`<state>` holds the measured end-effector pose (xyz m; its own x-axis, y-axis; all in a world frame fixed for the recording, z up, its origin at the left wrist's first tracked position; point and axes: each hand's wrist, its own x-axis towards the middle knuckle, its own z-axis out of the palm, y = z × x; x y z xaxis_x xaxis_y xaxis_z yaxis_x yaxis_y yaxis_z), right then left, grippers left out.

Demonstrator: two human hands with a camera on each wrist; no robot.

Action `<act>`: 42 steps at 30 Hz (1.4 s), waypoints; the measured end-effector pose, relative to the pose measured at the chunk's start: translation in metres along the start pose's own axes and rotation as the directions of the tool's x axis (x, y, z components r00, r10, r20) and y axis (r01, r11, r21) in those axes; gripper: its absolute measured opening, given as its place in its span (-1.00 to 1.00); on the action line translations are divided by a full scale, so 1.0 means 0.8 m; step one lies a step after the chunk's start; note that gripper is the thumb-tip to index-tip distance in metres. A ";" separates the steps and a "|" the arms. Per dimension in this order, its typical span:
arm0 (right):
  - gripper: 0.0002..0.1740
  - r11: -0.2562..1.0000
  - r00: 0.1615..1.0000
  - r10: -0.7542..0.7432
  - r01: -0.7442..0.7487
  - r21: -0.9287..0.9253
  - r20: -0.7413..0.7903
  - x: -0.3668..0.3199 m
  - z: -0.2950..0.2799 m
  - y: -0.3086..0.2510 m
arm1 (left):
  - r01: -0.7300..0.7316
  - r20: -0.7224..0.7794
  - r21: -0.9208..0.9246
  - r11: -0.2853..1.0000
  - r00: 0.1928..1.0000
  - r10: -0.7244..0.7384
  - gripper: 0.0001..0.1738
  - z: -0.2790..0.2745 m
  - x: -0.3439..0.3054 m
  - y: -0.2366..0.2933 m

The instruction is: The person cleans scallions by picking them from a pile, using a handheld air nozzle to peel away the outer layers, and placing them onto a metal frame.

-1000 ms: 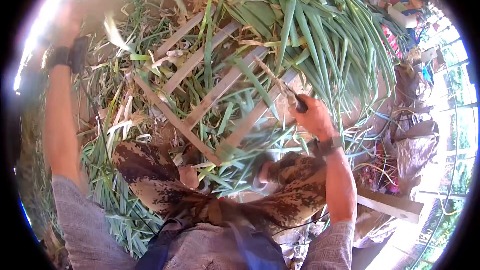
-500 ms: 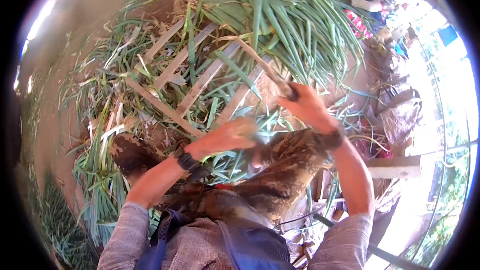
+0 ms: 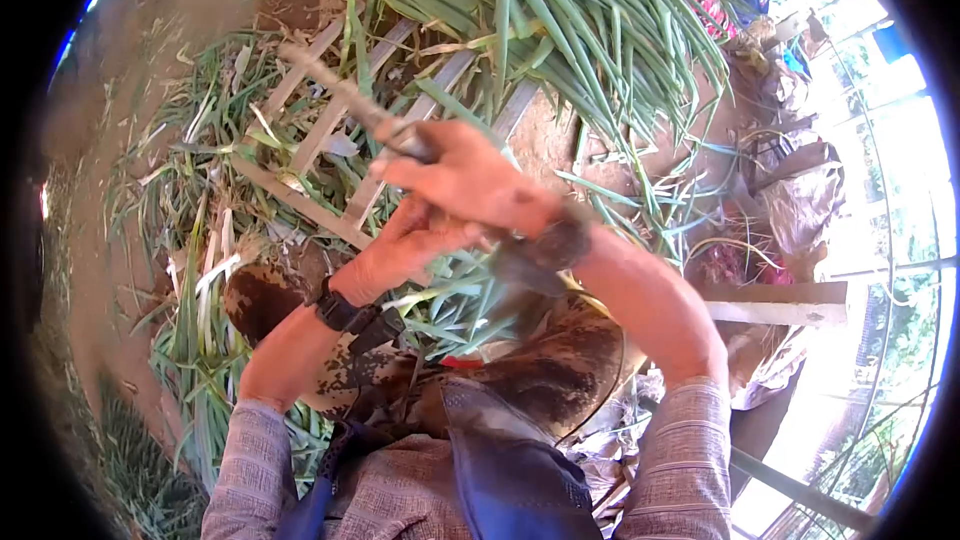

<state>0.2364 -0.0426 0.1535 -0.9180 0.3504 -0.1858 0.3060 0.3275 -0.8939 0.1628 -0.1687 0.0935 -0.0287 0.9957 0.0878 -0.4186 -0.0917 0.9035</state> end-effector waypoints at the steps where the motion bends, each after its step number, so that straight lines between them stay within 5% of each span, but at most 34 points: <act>1: -0.34 0.988 0.994 -0.109 0.106 -0.110 -0.022 0.011 0.005 0.003 | -0.034 -0.036 -0.037 0.999 0.999 0.032 -0.56 -0.009 0.004 -0.012; 4: -0.29 0.995 0.999 0.000 -0.004 0.102 0.040 0.021 0.004 -0.012 | -0.046 -0.079 0.000 0.999 0.996 0.046 -0.61 -0.026 0.008 -0.001; 6: -0.28 0.998 0.997 0.037 -0.041 0.056 0.063 0.026 0.001 -0.014 | -0.033 -0.100 -0.032 0.999 0.995 0.029 -0.64 -0.038 0.002 0.011; 9: -0.41 0.979 0.987 -0.097 0.072 0.192 0.125 0.033 -0.006 -0.018 | -0.075 -0.145 -0.026 0.997 0.987 0.071 -0.67 -0.067 -0.018 0.031; 10: -0.51 0.958 0.965 -0.258 0.249 0.141 0.048 0.041 -0.005 -0.003 | -0.132 -0.145 -0.021 0.991 0.981 0.127 -0.66 -0.077 -0.025 0.036; 14: -0.65 0.958 0.966 0.014 0.061 0.279 -0.259 0.040 -0.034 0.079 | -0.320 -0.378 -0.191 0.928 0.896 0.232 -0.70 -0.107 -0.056 0.066; 18: -0.58 0.922 0.879 0.279 -0.132 0.364 -0.388 0.032 -0.084 0.182 | -0.498 -0.405 -0.242 0.832 0.831 0.380 -0.79 -0.181 -0.081 0.078; 24: -0.58 0.936 0.869 0.260 -0.119 0.333 -0.420 -0.012 -0.104 0.173 | -0.556 -0.565 -0.257 0.791 0.750 0.344 -0.81 -0.197 -0.088 0.088; 26: -0.55 0.945 0.867 0.200 -0.049 0.322 -0.456 -0.033 -0.119 0.153 | -0.552 -0.633 -0.213 0.806 0.707 0.316 -0.83 -0.193 -0.085 0.086; 32: -0.70 0.957 0.669 0.276 -0.128 0.259 -0.690 -0.175 -0.191 0.162 | -0.449 -0.506 -0.299 0.842 0.823 0.259 -0.84 -0.202 -0.056 0.071; 35: -0.70 0.958 0.642 0.275 -0.119 0.261 -0.716 -0.205 -0.197 0.153 | -0.379 -0.504 -0.187 0.906 0.829 0.243 -0.77 -0.189 -0.042 0.050; 42: -0.61 0.992 0.855 -0.070 0.114 0.054 -0.514 -0.117 -0.128 0.077 | -0.192 -0.467 -0.170 0.967 0.879 0.093 -0.73 -0.151 -0.068 0.014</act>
<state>0.3672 0.0349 0.1577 -0.6768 0.7274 0.1136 0.1855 0.3178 -0.9298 0.0505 -0.2226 0.0480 -0.4878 0.8723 -0.0348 -0.5531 -0.2780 0.7854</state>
